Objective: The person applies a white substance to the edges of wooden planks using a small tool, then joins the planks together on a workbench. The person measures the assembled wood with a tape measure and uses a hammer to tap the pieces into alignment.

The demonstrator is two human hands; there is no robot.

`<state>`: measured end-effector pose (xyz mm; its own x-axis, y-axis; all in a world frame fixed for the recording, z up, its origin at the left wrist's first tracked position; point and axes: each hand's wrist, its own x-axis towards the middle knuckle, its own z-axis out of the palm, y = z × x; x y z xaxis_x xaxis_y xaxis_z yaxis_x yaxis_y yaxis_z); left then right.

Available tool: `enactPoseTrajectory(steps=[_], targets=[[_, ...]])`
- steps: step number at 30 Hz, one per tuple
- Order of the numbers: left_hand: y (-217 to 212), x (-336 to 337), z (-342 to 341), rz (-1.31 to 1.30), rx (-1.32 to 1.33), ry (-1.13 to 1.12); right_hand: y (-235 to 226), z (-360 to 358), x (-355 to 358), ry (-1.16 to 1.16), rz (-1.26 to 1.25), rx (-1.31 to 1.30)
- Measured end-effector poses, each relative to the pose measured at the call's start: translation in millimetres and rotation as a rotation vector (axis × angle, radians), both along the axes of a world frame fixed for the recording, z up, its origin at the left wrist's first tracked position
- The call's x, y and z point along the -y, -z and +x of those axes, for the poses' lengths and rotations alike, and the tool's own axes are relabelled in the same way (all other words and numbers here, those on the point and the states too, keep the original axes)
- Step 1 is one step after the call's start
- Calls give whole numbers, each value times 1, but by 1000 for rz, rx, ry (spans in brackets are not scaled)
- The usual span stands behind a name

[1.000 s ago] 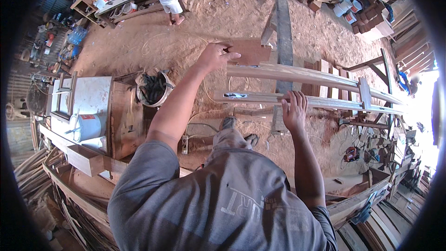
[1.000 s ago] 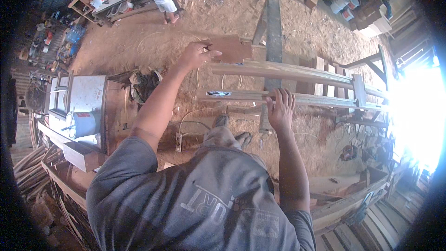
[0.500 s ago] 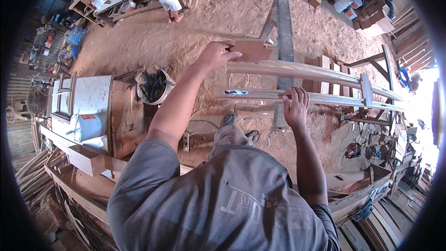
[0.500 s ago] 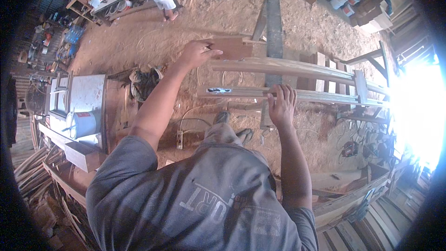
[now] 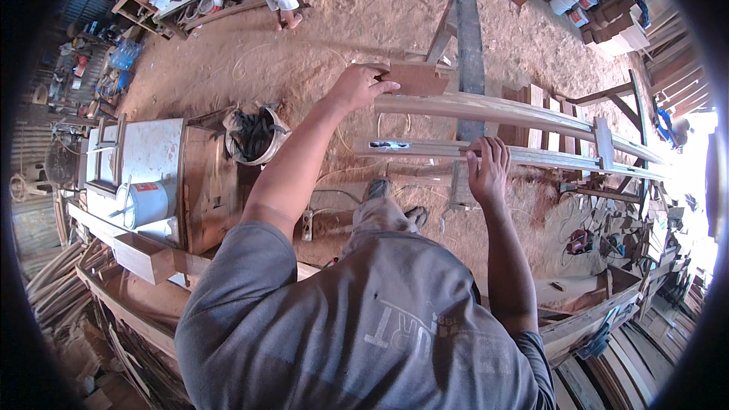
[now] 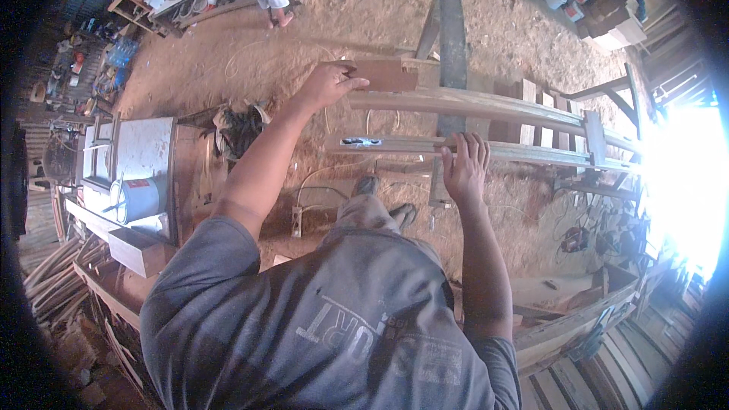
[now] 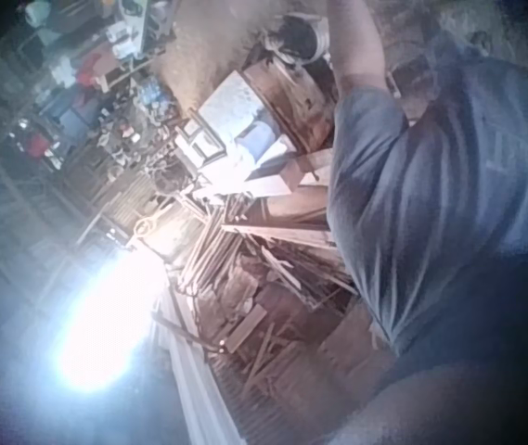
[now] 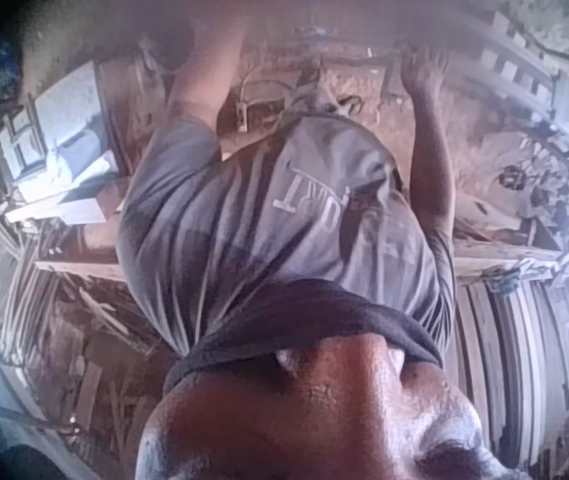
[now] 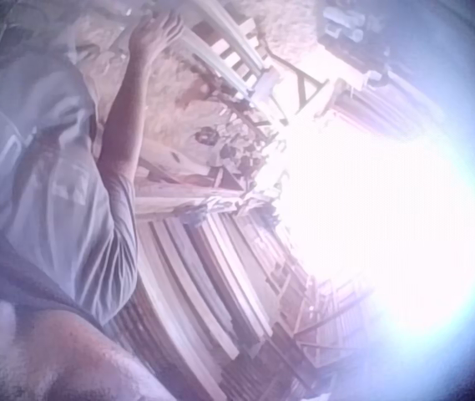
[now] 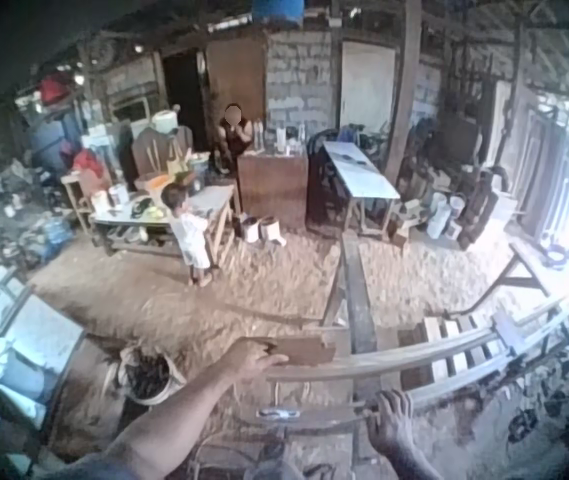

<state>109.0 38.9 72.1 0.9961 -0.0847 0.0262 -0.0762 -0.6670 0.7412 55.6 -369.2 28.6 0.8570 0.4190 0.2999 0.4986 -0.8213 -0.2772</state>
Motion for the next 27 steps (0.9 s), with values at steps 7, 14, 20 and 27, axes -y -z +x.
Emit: enactPoseTrajectory(steps=[7,14,20,27], targets=[[-4,6,-1,108,1,9,-1,-1,0,3,-10,-9],[5,2,0,117,32,22,0,0,0,13,0,-31],[0,4,-2,126,22,16,-2,-1,-2,20,-19,-45],[-4,10,-1,165,38,25,-19,29,-22,151,34,-235]])
